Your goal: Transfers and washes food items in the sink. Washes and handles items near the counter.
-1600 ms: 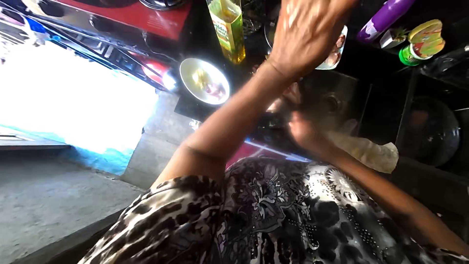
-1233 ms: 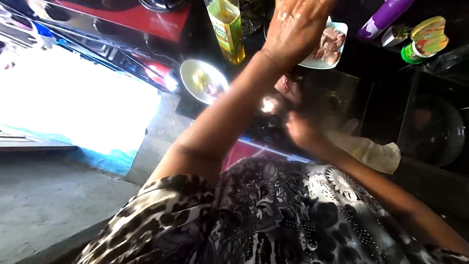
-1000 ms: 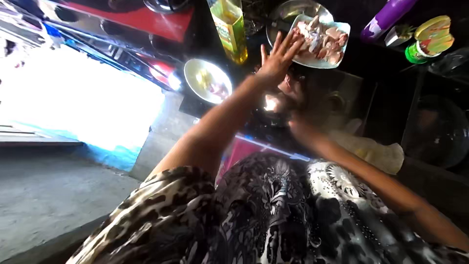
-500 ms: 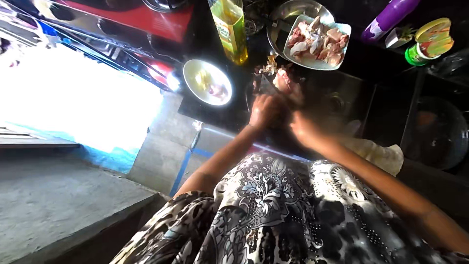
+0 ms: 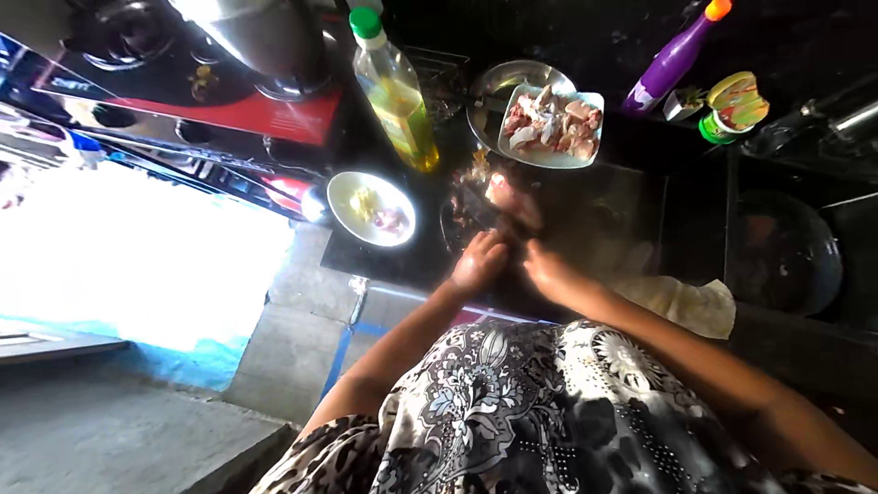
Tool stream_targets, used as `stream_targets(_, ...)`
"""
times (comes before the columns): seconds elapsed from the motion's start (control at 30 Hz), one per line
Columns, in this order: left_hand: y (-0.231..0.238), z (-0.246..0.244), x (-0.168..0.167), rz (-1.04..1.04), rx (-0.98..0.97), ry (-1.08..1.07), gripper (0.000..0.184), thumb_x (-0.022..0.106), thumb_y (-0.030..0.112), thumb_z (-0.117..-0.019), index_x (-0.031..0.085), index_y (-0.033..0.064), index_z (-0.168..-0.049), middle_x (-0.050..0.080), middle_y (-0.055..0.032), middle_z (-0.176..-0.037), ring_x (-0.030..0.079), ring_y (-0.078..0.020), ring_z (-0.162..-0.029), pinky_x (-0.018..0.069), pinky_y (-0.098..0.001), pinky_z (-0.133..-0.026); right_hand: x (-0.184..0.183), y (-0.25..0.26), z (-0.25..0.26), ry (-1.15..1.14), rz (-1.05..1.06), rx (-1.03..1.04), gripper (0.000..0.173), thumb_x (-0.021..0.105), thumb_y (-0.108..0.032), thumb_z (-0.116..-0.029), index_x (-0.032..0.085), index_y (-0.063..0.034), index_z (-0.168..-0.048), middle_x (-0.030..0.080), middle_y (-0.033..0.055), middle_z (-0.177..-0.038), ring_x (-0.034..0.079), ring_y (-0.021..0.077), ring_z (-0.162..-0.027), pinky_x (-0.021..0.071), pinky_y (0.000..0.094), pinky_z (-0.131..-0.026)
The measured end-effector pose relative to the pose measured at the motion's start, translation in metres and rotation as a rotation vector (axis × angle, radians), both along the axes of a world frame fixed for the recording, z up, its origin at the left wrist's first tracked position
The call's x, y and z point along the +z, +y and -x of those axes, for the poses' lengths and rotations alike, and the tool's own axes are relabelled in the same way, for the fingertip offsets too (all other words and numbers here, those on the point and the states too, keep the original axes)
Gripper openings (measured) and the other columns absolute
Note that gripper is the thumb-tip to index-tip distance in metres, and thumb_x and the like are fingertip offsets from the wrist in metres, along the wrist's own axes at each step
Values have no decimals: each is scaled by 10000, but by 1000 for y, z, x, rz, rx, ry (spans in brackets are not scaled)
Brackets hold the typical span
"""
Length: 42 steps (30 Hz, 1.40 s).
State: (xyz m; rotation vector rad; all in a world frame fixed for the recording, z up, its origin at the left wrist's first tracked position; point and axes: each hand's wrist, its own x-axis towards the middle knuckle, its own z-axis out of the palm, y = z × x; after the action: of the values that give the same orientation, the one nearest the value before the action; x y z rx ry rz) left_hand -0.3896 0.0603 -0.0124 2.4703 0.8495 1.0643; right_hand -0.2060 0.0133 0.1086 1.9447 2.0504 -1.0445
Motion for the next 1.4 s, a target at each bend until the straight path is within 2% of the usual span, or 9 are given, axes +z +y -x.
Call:
stream_targets(0.2, 12, 3, 12, 209, 298, -17, 189, 727, 20, -863, 708, -81, -1022, 692, -272, -1120, 671, -426, -1095, 539, -515, -986, 0, -13, -14, 21, -9, 38, 452, 446, -229, -1110, 370, 23, -1478, 678, 272, -1083, 694, 434, -1036, 552, 576, -904)
stream_targets(0.47, 18, -2, 29, 377, 564, -54, 253, 745, 110, -888, 667, -102, -1003, 652, -293, -1129, 662, -402, -1054, 544, -489, -932, 19, -40, -49, -51, 139, 23, 432, 414, -237, -1117, 402, 32, -1454, 663, 284, -1119, 666, 432, -1104, 515, 572, -965)
stream_targets(0.63, 11, -8, 35, 321, 489, -72, 215, 748, 91, -880, 664, -88, -965, 663, -271, -1059, 678, -372, -978, 565, -466, -880, 19, -44, -54, -50, 139, 21, 397, 408, -233, -1117, 419, 29, -1415, 661, 272, -1067, 671, 425, -1070, 522, 565, -940)
stream_targets(0.73, -15, -18, 52, 390, 328, -15, 238, 756, 1, -848, 651, -69, -1050, 644, -265, -1149, 673, -375, -1026, 566, -487, -902, 14, -45, -51, -32, 108, 12, 412, 404, -249, -1120, 415, 29, -1423, 668, 277, -1075, 676, 438, -1069, 527, 582, -933)
stream_targets(0.87, -36, -28, 19, 246, 154, -100, 285, 789, -54, -733, 670, -43, -991, 659, -229, -1134, 696, -314, -986, 603, -426, -855, -2, -31, -39, 36, 37, -5, 417, 450, -228, -1107, 402, 17, -1441, 670, 269, -1074, 689, 433, -1030, 546, 584, -893)
stream_targets(1.03, -16, -24, 39, 226, 391, -144, 228, 738, 19, -845, 620, -83, -1011, 628, -285, -1174, 639, -392, -1118, 541, -467, -962, -25, -29, -43, 229, -156, -17, 435, 496, -219, -1094, 440, 7, -1461, 694, 263, -1041, 707, 423, -977, 558, 586, -870)
stream_targets(1.17, 20, -23, 52, 482, 402, 226, 348, 608, 113, -974, 624, -32, -1290, 524, -297, -1413, 528, -449, -1312, 449, -559, -1095, -19, -45, -83, 312, -348, -107, 409, 519, -214, -1081, 498, 72, -1373, 685, 263, -1016, 708, 379, -868, 577, 546, -833)
stream_targets(1.27, 24, -35, 51, 446, 344, 563, 362, 577, 250, -1033, 629, 124, -1368, 556, -243, -1406, 544, -478, -1254, 470, -650, -976, -15, -70, -130, 176, -491, -195, 419, 558, -244, -1049, 591, 77, -1316, 711, 282, -1101, 717, 421, -1007, 559, 574, -927)
stream_targets(1.4, 29, -43, 67, 568, 307, 751, 427, 648, 165, -967, 615, 217, -1390, 556, -194, -1380, 542, -454, -1244, 523, -639, -878, -34, -123, -203, 65, -588, -281, 439, 689, -202, -950, 635, 42, -1311, 691, 268, -1219, 696, 428, -1095, 547, 590, -964)
